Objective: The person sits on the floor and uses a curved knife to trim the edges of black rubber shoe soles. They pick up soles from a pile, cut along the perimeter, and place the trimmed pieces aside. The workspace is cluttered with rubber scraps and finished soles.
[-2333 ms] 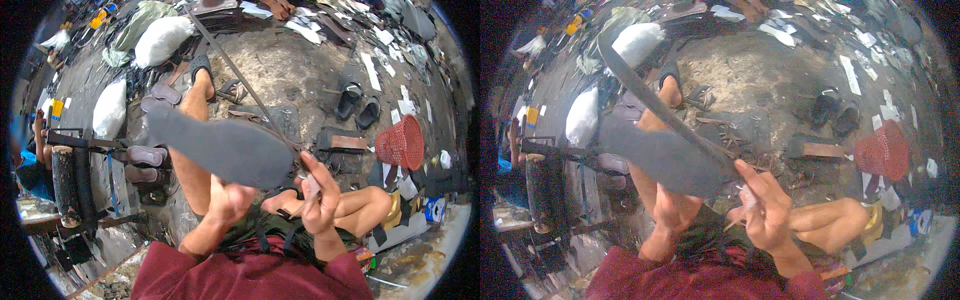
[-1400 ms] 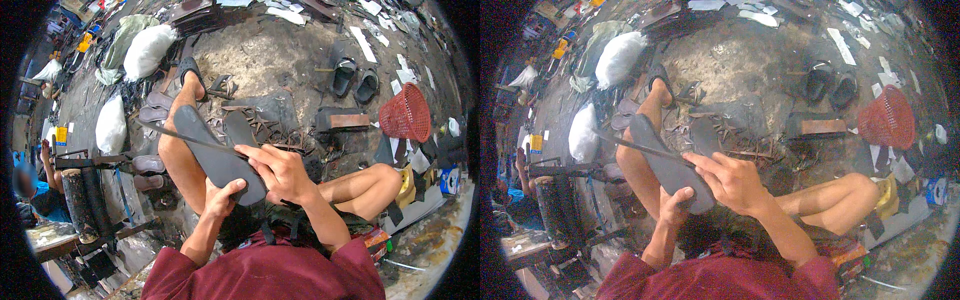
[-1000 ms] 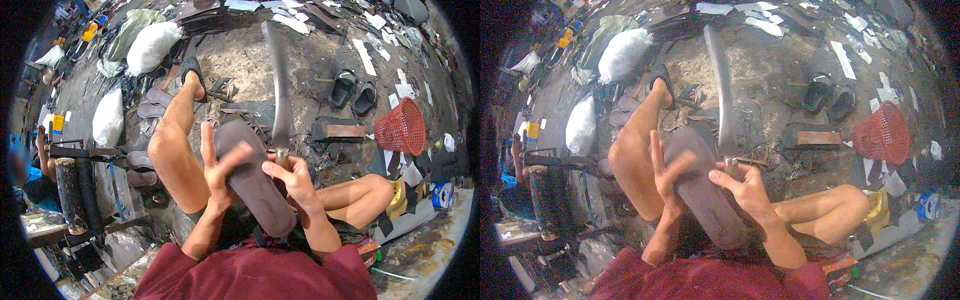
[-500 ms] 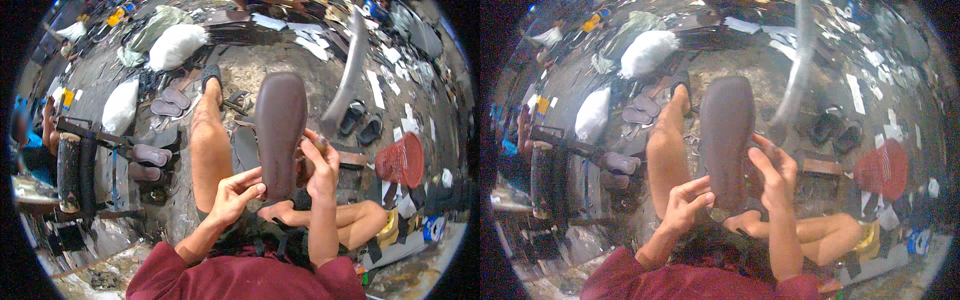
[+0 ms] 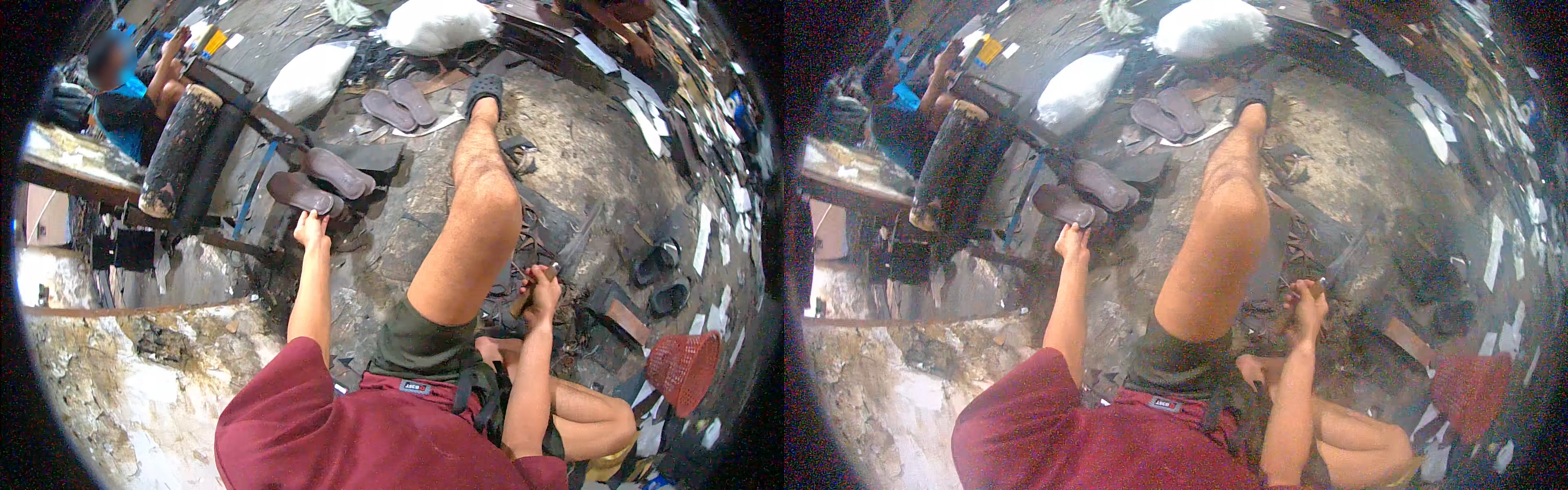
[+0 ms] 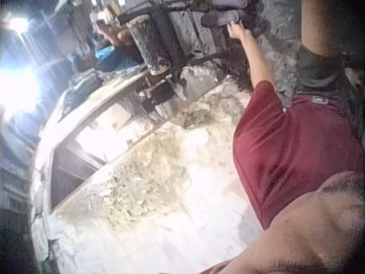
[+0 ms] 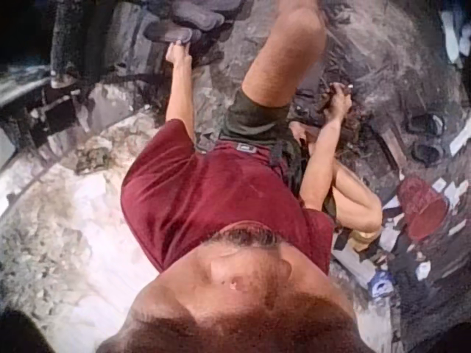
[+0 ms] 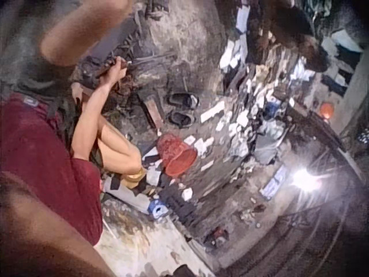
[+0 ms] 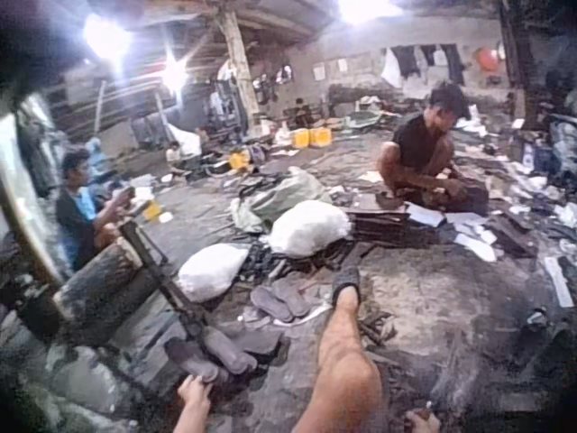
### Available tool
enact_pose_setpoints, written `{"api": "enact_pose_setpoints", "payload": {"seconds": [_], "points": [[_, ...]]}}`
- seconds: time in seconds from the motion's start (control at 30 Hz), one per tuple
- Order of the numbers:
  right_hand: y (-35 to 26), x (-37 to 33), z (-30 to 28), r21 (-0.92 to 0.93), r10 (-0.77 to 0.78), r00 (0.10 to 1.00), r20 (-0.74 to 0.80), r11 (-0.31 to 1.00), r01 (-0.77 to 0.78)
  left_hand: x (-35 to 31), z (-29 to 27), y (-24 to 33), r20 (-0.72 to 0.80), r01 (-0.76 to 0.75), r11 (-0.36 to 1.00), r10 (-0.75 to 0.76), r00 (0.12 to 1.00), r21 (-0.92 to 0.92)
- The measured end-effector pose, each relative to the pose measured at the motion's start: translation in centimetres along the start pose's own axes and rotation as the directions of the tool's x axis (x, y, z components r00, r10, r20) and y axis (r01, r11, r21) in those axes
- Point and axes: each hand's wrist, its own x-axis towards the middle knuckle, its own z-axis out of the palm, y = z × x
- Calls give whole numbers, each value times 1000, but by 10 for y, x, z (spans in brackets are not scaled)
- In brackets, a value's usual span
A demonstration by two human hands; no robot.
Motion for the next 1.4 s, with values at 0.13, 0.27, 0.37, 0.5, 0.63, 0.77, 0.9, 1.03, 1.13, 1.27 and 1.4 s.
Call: {"api": "enact_pose_setpoints", "payload": {"seconds": [0.13, 0.27, 0.37, 0.5, 0.63, 0.77, 0.9, 1.03, 1.13, 1.27, 1.4], "points": [[46, 24, 35, -325, -93, 992, -90, 944, 59, 39, -1, -15, -109, 111, 994, -110, 988, 4], [69, 16, 76, -894, -313, 928, -203, 447, -45, 15, 7, -22, -148, 129, 979, -106, 983, 156], [72, 7, 85, -985, -377, 915, -141, 146, -92, -41, 4, -28, -193, 68, 954, -11, 981, 293], [39, 4, 58, -930, -387, 918, -87, 363, 65, -138, 17, -2, 253, -201, 968, 159, 954, 149], [-34, -34, 26, -291, -309, 947, 89, 901, 322, -247, 51, 67, 533, -477, 874, 448, 717, -93], [-116, -142, -14, 138, -131, 933, 336, 986, 89, -355, 80, 109, 761, -156, 906, 416, 498, -394], [-145, -190, -15, 408, -180, 762, 622, 905, -119, -419, 118, 92, 928, 497, 859, -275, 250, 121], [-124, -193, -42, 347, -34, 885, 465, 926, -147, -435, 122, 71, 875, 697, 532, -258, -409, 482], [-95, -174, -59, 158, -100, 951, 294, 986, 55, -426, 111, 76, 941, 342, 889, -223, -256, 304], [-73, -168, -64, -106, -443, 895, -46, 893, 437, -406, 103, 99, 953, 141, 962, -255, 163, 233], [-73, -188, -67, -232, -429, 903, 31, 876, 424, -382, 103, 127, 870, 209, 876, -468, 155, 434]]}}
